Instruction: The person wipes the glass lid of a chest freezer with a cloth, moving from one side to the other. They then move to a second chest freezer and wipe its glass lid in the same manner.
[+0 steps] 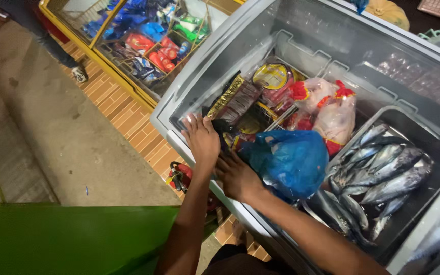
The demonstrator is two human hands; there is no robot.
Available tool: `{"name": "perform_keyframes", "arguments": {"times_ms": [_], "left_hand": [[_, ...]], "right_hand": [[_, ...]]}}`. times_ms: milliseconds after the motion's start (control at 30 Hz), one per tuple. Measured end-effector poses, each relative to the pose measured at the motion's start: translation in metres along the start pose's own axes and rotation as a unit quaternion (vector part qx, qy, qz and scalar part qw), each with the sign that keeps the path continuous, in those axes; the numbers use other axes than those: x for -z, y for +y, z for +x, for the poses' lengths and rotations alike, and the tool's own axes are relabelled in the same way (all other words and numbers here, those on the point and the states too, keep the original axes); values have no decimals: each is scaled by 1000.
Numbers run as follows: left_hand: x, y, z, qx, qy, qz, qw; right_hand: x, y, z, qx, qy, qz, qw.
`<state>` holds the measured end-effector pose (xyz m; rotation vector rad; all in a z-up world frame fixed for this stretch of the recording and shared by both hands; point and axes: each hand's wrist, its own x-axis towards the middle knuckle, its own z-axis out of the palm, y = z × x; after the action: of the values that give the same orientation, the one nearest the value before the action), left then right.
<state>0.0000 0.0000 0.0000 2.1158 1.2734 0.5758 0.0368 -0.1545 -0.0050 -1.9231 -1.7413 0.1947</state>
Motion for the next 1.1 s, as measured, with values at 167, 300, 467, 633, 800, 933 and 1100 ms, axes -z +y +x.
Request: {"name": "perform_keyframes", "arguments": {"times_ms": [167, 300, 467, 633, 800, 933, 1100], "left_hand": [[8, 20, -16, -40, -57, 18, 997], [4, 14, -28, -77, -52, 17, 995], [-9, 18, -43, -96, -65, 25, 993], [-33, 55, -70, -146, -100, 11, 984], [-57, 93, -94, -193, -99, -7, 976], [-62, 111, -117, -202, -120, -23, 972], [-63, 122, -146, -219, -135, -26, 966]], "right_hand": [[34, 78, -2, 42, 58, -302, 951], [148, 161, -43, -228, -6, -259, 939], [199, 173, -107, -254, 276, -360, 854], [141, 81, -133, -257, 205, -188, 925], [131, 7, -188, -93, 52, -130, 986], [182, 38, -242, -196, 43, -152, 968], [271, 103, -283, -451, 140, -219, 853]]}}
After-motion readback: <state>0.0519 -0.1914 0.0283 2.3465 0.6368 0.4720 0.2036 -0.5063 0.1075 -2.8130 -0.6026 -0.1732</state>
